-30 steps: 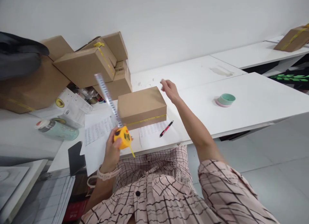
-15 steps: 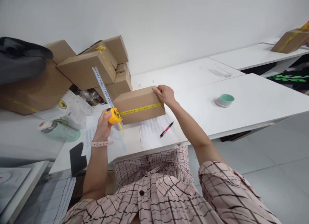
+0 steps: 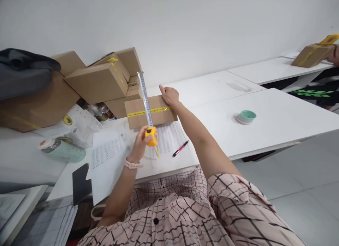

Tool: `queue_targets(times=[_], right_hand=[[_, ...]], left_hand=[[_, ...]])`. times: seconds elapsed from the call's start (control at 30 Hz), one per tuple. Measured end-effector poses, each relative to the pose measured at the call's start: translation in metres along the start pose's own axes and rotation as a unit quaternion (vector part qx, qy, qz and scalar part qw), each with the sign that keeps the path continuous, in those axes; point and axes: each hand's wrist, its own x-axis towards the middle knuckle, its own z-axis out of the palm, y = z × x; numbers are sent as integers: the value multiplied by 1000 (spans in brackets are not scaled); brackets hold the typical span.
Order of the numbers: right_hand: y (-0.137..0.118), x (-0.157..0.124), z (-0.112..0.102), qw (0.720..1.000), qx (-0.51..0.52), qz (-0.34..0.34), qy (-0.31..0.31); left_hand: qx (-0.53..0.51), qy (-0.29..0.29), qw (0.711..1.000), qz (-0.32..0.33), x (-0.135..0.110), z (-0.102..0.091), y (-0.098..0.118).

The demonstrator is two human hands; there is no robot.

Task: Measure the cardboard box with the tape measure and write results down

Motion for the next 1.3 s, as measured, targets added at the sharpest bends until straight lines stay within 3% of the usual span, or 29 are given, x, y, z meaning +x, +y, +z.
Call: queue_targets(times=[0.13,0.3,0.7,0.8,1.03,1.3], right_hand=[[-2,1,-3,1000,-5,-7,-18],[-5,3,-4,998,-52,-1,-28],[-8,5,-5,996,-86,6,-36],[-7,4,-4,996,-81,4,-34],[-10,2,-6,997,-73,3,-33],[-9,4,-5,997,-73,9,-33]], left_hand=[[-44,-24,998,-30,-11,13,-37],[-53,-25,996,-65,-18,10,-58],[-45,-23,996,-77,-19,22,-77],[-31,-11,997,-74,-17,16,-84],[-91,-45,988,-116,-14,-3,-88],[-103,-52,986,-124,-14,-8,-88]])
